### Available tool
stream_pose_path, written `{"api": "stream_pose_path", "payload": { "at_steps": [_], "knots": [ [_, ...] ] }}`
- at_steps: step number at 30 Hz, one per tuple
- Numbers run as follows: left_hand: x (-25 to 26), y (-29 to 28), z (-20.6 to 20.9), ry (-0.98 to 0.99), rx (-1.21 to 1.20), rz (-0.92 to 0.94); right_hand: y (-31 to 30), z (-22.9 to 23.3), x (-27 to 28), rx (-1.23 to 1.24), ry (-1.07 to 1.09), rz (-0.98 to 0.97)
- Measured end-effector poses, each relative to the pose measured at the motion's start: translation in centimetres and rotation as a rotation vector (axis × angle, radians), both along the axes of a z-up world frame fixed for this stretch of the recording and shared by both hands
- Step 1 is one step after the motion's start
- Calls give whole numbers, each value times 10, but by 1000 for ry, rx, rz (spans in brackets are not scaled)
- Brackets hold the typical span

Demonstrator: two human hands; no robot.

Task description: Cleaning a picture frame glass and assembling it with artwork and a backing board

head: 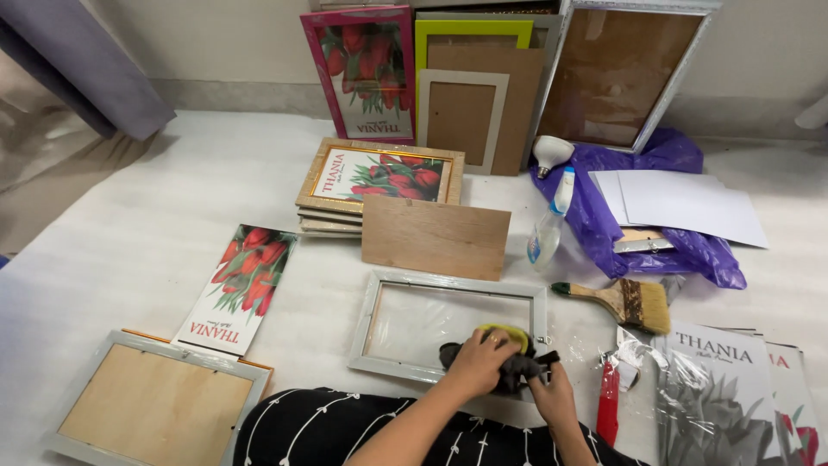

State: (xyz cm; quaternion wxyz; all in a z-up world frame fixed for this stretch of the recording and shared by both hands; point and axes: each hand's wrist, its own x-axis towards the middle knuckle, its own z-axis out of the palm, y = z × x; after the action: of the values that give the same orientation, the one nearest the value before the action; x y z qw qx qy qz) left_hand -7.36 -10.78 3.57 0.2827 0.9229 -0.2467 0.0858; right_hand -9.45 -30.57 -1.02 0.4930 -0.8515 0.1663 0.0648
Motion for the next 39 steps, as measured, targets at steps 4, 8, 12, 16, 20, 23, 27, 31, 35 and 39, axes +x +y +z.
{"api": "stream_pose_path", "payload": {
  "at_steps": [4, 8, 12, 16, 20, 23, 27, 31, 35, 39],
  "knots": [
    [7, 60, -10, 98, 106, 73, 10, 36, -2, 59, -6, 34],
    [28, 125, 0, 458, 327, 317, 17, 57, -5, 81, 107, -15],
    [22, 176, 84, 818, 186, 391, 8, 61, -1, 22, 203, -37],
    [-3, 238, 15, 691, -23, 619, -8, 17, 0, 37, 84, -35],
    [-25, 225, 17, 801, -110, 849, -19, -23, 4, -242, 28, 38],
    [-27, 205, -13, 608, 68, 802, -18, -31, -4, -348, 11, 81],
    [-19, 201, -25, 483, 104, 805, -10, -11, -9, -449, 85, 116],
    [-12, 226, -32, 710, -85, 853, 2, 5, -9, -494, 136, 133],
    [-14, 227, -17, 673, -526, 771, 57, 36, -4, -615, -94, 306],
    [-28, 213, 23, 550, -741, 693, 154, 99, -1, -353, -285, 596]
  ]
}}
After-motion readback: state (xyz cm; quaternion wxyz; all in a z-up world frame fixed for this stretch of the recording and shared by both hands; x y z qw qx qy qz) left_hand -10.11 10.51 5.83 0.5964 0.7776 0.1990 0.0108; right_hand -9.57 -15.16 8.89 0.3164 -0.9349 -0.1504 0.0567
